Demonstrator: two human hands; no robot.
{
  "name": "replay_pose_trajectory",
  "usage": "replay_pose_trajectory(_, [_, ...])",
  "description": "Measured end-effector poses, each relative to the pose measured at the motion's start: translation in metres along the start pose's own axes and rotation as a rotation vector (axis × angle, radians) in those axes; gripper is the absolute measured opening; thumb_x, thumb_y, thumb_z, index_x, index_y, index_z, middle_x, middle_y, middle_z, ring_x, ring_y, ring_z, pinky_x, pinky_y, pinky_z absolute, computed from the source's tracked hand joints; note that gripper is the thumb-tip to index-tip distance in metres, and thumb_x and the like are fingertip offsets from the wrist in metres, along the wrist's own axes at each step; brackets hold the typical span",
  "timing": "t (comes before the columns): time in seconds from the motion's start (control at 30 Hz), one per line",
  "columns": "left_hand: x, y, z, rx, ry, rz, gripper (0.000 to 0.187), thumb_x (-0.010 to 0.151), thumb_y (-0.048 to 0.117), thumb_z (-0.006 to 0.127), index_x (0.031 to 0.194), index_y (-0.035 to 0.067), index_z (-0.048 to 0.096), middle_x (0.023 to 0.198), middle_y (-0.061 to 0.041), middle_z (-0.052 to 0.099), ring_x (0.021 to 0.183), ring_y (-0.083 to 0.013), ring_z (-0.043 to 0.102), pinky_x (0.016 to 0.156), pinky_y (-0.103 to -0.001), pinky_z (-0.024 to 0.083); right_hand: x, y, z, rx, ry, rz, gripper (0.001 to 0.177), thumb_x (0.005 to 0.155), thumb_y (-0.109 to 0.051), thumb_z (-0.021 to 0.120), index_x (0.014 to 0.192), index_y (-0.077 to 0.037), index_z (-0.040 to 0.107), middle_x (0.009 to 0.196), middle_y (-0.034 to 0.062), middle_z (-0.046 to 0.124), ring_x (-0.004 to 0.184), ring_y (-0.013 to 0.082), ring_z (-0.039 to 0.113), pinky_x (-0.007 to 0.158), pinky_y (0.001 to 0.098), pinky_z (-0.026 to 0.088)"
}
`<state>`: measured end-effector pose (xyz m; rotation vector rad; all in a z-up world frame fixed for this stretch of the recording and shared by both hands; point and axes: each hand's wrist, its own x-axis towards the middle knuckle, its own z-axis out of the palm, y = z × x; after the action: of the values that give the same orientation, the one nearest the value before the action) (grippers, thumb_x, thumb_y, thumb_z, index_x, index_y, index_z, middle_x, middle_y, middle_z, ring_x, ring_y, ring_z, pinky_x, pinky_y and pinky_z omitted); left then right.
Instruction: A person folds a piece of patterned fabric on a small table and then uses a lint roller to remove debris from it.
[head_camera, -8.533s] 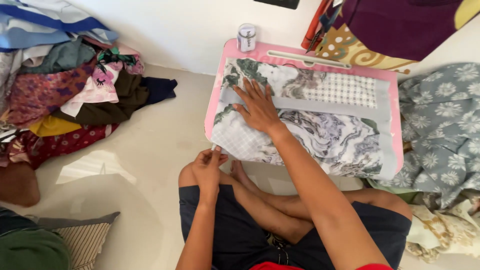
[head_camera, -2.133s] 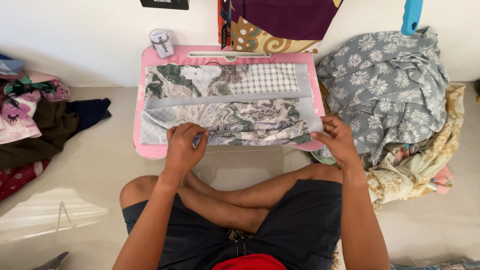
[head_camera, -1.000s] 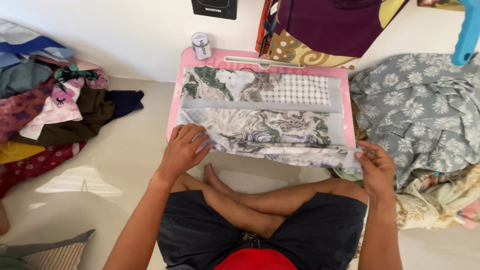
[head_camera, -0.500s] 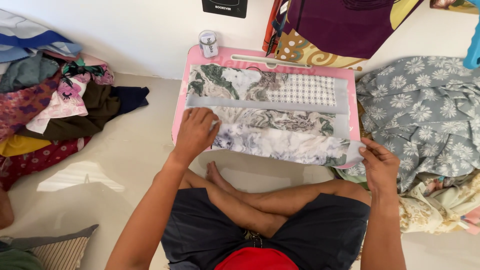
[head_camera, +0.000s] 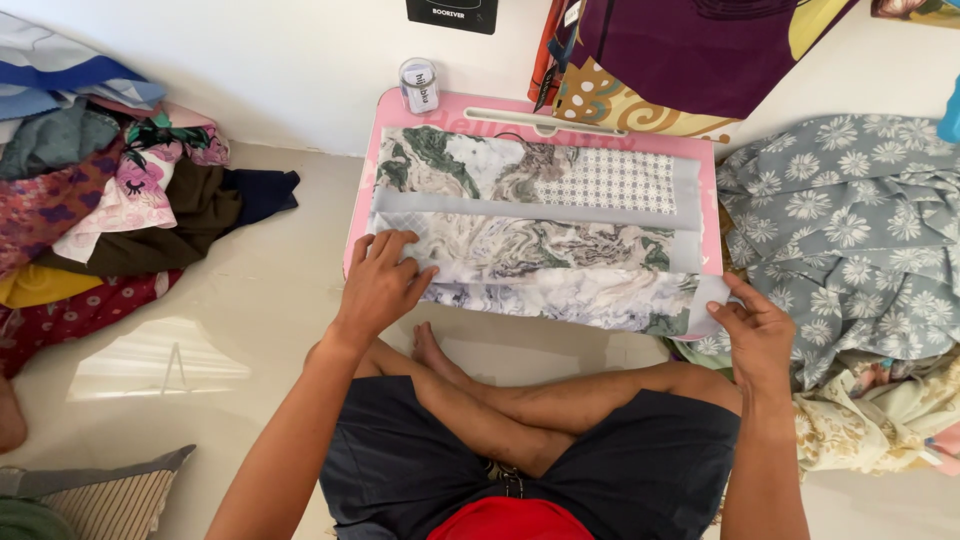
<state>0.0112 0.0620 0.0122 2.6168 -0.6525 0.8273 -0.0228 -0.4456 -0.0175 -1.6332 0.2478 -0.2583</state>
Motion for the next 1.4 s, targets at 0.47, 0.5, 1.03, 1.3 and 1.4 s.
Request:
replay_pose_trajectory(0.47, [0.0,0.002,0.001,-0.031,-0.036,0.027,0.02,0.087,0.024,0.077,0.076,0.007,0.076,0.115,-0.006,0.063,0.106,-0.024,0.056,0.104,-0.043,0.036,-0.003,-0.008,0.008,-0.103,-0.03,0.002,0.049,0.087,0.013,0.067,0.135,0.005,0.063,0.11,0.0064,0.066,0.084,0.0052,0.053,0.081,0.0155,0.047])
replay_pose_trajectory(0.5, [-0.001,0.003,0.004,-0.053,-0.039,-0.008,0.023,0.087,0.028,0.077,0.076,0.007,0.076,0.115,-0.006,0.063,0.106,-0.0248,0.055,0.104,-0.043,0.034,-0.002,-0.01,0.01,-0.111,-0.029,0.001,0.049,0.086,0.015,0.067,0.134,0.006,0.062,0.122,0.009,0.067,0.088,0.0067,0.054,0.084,0.0169,0.048])
replay_pose_trajectory(1.03, [-0.012,0.008,-0.044,-0.058,0.021,0.148,0.019,0.084,0.003,0.076,0.102,0.007,0.075,0.102,0.0,0.067,0.09,-0.0162,0.063,0.103,-0.039,0.046,-0.011,-0.01,-0.036,-0.023,-0.182,0.042,0.045,0.086,0.016,0.066,0.129,0.002,0.067,0.112,0.0109,0.069,0.094,0.0099,0.059,0.083,0.018,0.049])
replay_pose_trajectory(1.3, [-0.042,0.007,-0.053,-0.103,-0.097,0.132,0.009,0.082,0.015,0.076,0.087,0.009,0.073,0.087,-0.002,0.069,0.074,-0.0207,0.062,0.097,-0.037,0.047,-0.023,0.0,-0.06,-0.252,-0.348,0.154,0.032,0.081,0.012,0.074,0.111,0.005,0.077,0.084,0.0078,0.071,0.066,0.0091,0.049,0.063,0.022,0.04])
replay_pose_trajectory(1.4, [-0.041,0.015,-0.056,-0.079,-0.04,0.102,0.01,0.088,0.015,0.076,0.085,0.007,0.073,0.087,0.0,0.07,0.075,-0.0188,0.063,0.087,-0.034,0.049,-0.028,-0.005,-0.049,-0.35,-0.323,0.202,0.024,0.082,0.01,0.075,0.106,0.006,0.079,0.082,0.0084,0.068,0.066,0.0111,0.048,0.061,0.0239,0.039])
